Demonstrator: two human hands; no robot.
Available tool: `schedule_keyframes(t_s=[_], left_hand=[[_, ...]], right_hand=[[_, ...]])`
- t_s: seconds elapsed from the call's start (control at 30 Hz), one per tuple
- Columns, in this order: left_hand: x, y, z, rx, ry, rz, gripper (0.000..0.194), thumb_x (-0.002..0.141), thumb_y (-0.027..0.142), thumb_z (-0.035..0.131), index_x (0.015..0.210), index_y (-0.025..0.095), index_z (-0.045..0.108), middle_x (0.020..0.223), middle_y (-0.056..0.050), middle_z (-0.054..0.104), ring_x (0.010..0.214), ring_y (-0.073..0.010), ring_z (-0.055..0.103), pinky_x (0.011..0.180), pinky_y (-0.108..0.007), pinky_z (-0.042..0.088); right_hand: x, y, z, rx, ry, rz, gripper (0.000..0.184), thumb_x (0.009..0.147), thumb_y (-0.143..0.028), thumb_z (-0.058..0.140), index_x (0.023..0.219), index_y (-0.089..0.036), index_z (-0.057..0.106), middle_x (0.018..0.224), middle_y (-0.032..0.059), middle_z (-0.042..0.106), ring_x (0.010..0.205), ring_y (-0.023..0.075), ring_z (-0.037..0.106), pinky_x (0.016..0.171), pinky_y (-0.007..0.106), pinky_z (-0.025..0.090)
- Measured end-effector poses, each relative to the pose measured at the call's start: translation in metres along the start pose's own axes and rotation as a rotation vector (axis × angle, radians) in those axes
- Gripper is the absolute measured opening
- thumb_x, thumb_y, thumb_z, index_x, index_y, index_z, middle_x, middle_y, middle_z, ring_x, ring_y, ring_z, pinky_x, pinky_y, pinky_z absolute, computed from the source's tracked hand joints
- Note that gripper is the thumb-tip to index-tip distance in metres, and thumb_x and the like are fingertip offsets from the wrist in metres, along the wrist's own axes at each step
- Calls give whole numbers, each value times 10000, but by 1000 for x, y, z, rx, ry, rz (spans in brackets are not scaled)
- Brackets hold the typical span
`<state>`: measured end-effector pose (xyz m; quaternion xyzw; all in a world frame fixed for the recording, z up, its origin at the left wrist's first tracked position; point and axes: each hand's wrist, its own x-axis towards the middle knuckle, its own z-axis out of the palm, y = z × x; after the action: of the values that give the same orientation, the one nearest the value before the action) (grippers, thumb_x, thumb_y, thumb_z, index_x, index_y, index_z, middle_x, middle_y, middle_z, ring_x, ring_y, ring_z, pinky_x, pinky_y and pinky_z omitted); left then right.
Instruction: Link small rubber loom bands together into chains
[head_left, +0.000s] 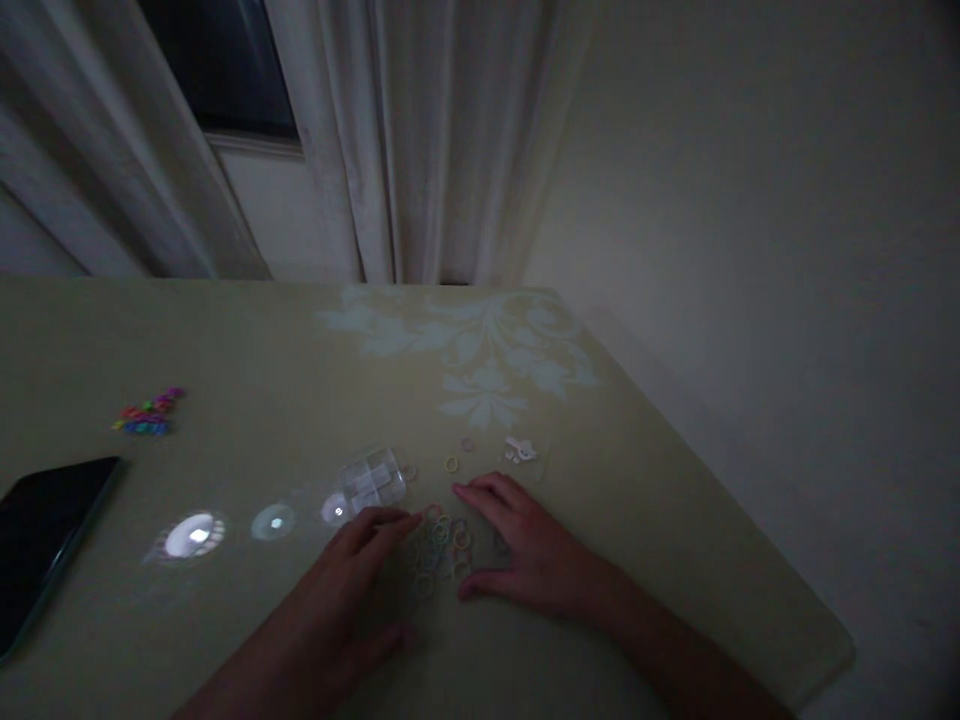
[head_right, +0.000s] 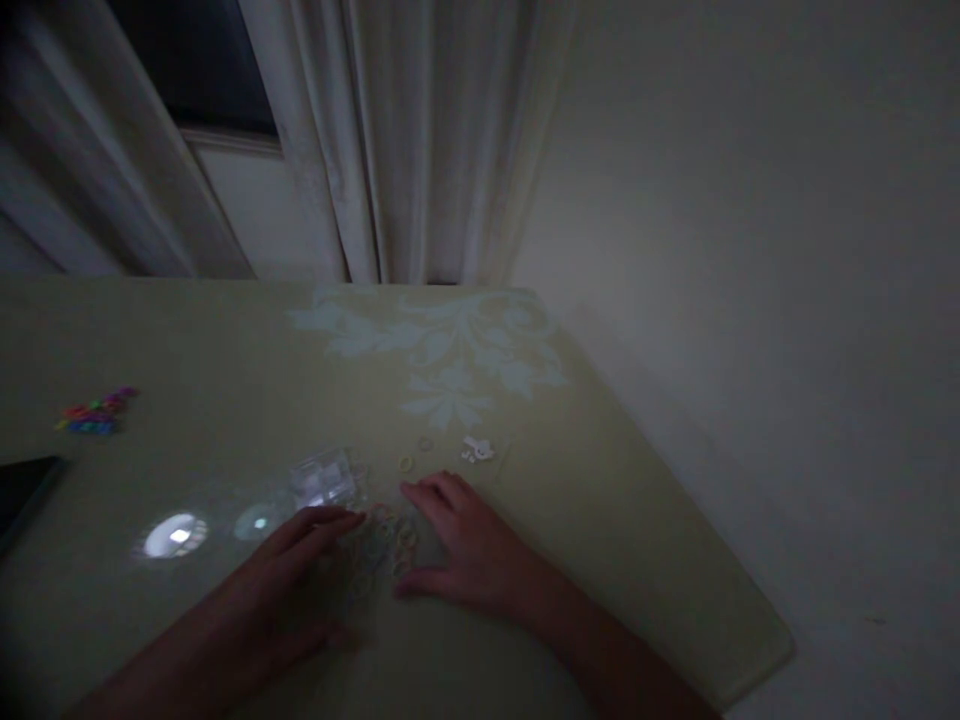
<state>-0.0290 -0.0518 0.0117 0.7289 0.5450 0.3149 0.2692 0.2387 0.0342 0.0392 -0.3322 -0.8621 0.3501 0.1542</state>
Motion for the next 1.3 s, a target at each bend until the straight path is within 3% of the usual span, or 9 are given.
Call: schedule_keyframes(t_s=[0.07, 0.23, 0.4, 0.67, 0.77, 0.9, 1.07, 1.2, 1.3], left_hand=[[3, 2, 14, 8, 36, -42, 707, 711, 155, 799, 1388, 312, 667, 1299, -97, 719, 1130, -291, 739, 951, -404, 638], [21, 17, 34, 5, 58, -87, 247, 945, 258, 632, 1155, 228, 759, 996, -87, 752, 887, -252, 756, 785, -368, 646], [30, 22, 39, 39, 133, -85, 229, 995, 244, 510, 983, 225, 738, 974, -93, 752, 891, -265, 743, 789, -391, 621], [20, 7, 5, -110, 141, -104, 354, 998, 243, 449, 1181, 237, 752, 1118, -75, 833, 1032, -264, 793, 931, -419, 631], [14, -7, -1, -61, 158, -93, 410, 957, 196, 461, 1257, 238, 737, 1207, -82, 818, 1101, -279, 785, 989, -470, 621], [13, -17, 9, -14, 193, 3, 448, 994, 183, 438, 1365, 240, 684, 1397, -108, 732, 1283, -289, 704, 1103, -523, 555], [17, -18, 11, 51, 220, 60, 428, 1032, 228, 450, 1417, 238, 638, 1442, -111, 700, 1327, -274, 671, 1130, -483, 541], [15, -13, 11, 116, 178, 86, 582, 929, 302, 690, 1496, 258, 566, 1483, -122, 664, 1322, -331, 644, 1106, -543, 546], [12, -3, 20, 154, 104, 89, 744, 813, 281, 814, 1511, 271, 555, 1477, -122, 661, 1290, -372, 626, 1079, -586, 548]], right_hand=[[1, -1, 7, -4, -33, 9, 835, 809, -438, 914, 1524, -212, 545, 1355, 121, 597, 1260, 269, 596, 1120, 401, 506], [7, -5, 32, -78, 5, -18, 345, 1024, -191, 671, 1367, -212, 650, 1171, 80, 637, 1069, 213, 660, 989, 343, 581], [13, -1, 41, -224, 76, -43, 181, 1044, -134, 589, 1192, -159, 691, 1107, 97, 666, 1019, 233, 665, 941, 376, 599], [10, 4, 20, -51, 184, -174, 336, 1063, -286, 592, 1385, -191, 609, 1314, 120, 697, 1229, 231, 647, 1085, 403, 539], [19, 11, 14, -158, 207, -73, 447, 1075, -308, 551, 1500, -171, 524, 1486, 171, 601, 1388, 265, 563, 1184, 473, 466], [51, 13, 13, -332, 128, 34, 598, 1057, -307, 554, 1584, -66, 403, 1625, 261, 434, 1518, 337, 418, 1243, 538, 378], [77, 2, 18, -338, 12, -209, 464, 1039, -155, 506, 1501, -124, 526, 1515, 189, 583, 1412, 264, 521, 1206, 474, 422], [52, -7, 8, -240, -97, -281, 437, 995, -68, 510, 1405, -156, 629, 1446, 146, 643, 1344, 227, 572, 1178, 429, 446], [23, -8, -7, -106, -76, -236, 417, 1045, -153, 519, 1446, -211, 616, 1474, 111, 622, 1362, 211, 558, 1174, 409, 443]])
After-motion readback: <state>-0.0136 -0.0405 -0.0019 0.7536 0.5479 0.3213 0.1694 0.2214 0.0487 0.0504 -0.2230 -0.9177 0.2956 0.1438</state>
